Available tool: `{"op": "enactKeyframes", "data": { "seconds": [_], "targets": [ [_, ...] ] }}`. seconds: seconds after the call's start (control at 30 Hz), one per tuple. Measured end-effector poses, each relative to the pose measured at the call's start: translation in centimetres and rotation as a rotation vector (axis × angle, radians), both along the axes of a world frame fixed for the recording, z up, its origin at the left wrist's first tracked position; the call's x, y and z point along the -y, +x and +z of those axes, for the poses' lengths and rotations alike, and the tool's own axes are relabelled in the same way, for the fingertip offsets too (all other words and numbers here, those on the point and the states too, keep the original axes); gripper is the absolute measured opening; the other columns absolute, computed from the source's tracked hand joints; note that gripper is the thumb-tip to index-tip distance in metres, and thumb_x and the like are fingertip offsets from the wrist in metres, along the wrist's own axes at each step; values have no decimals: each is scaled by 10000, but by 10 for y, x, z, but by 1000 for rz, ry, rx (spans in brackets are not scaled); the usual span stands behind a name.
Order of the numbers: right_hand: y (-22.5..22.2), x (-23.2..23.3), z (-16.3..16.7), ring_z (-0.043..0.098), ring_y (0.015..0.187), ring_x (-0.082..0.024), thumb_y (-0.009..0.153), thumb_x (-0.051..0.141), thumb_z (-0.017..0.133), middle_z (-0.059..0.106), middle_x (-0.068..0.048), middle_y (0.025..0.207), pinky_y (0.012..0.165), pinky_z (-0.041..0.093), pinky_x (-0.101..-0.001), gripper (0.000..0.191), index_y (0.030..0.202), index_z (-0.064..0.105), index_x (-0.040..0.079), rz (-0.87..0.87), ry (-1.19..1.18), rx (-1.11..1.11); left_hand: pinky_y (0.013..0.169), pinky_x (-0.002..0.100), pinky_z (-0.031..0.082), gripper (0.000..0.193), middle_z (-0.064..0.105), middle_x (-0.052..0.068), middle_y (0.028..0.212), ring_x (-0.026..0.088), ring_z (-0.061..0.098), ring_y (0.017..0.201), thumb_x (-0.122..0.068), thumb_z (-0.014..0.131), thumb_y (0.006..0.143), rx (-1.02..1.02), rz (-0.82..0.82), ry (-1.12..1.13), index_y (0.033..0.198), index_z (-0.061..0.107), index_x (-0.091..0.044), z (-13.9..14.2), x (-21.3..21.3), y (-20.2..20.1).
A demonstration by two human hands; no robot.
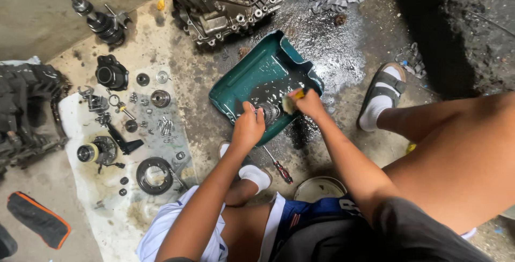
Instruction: The person holds a gear shaft assembly and rotates it to inspect the gears. Then they use a brush to scrub the gears in a green tray containing liquid, repeatedly cleaning the same component.
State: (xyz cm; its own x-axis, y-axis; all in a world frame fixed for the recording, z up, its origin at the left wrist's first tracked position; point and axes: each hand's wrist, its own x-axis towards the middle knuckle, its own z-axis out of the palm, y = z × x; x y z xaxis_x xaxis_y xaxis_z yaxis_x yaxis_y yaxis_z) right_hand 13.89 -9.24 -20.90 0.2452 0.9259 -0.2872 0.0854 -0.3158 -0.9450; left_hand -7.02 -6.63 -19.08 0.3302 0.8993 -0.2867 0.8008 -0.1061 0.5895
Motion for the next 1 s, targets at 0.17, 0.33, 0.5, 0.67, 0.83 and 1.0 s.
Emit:
{"op": "enactKeyframes", "data": {
  "seconds": [0.17,0.33,0.5,0.67,0.83,1.0],
  "targets": [
    [-4,23,36,712,869,-144,909,26,676,775,-87,994,782,580,-296,138,1010,769,40,-177,46,-62,798,574,534,353,686,333,952,525,670,890,-255,544,1004,70,-30,31,1141,386,29,-1,-1,1],
    [-33,45,51,725,960,-131,910,40,696,787,-72,1077,867,570,-269,192,1082,776,69,-58,183,22,778,591,523,361,674,348,902,541,655,859,-210,524,1003,21,-77,20,1200,356,42,2,3,6],
    [-24,41,38,753,972,-133,948,70,682,798,-71,1079,873,577,-269,186,1104,781,84,-70,194,141,763,600,512,309,683,327,864,535,655,838,-210,525,1019,45,-116,42,1162,381,23,5,4,6],
    [-23,45,23,746,985,-146,924,67,677,794,-85,1081,880,563,-275,204,1103,773,82,32,156,88,730,599,511,360,679,315,834,524,658,806,-194,524,993,34,-168,6,1210,348,34,2,7,2],
    [-25,49,20,752,976,-153,929,56,650,795,-91,1071,878,579,-279,231,1120,778,83,15,167,90,722,609,506,298,679,303,830,523,657,807,-179,533,991,42,-265,47,1172,379,0,-1,4,-3],
    [-25,47,22,751,937,-151,914,54,674,797,-103,1029,838,571,-280,185,1067,776,71,37,104,124,735,605,525,277,672,326,856,526,663,799,-185,531,991,-63,-410,14,1159,392,-14,-2,2,-6]
  ]
}}
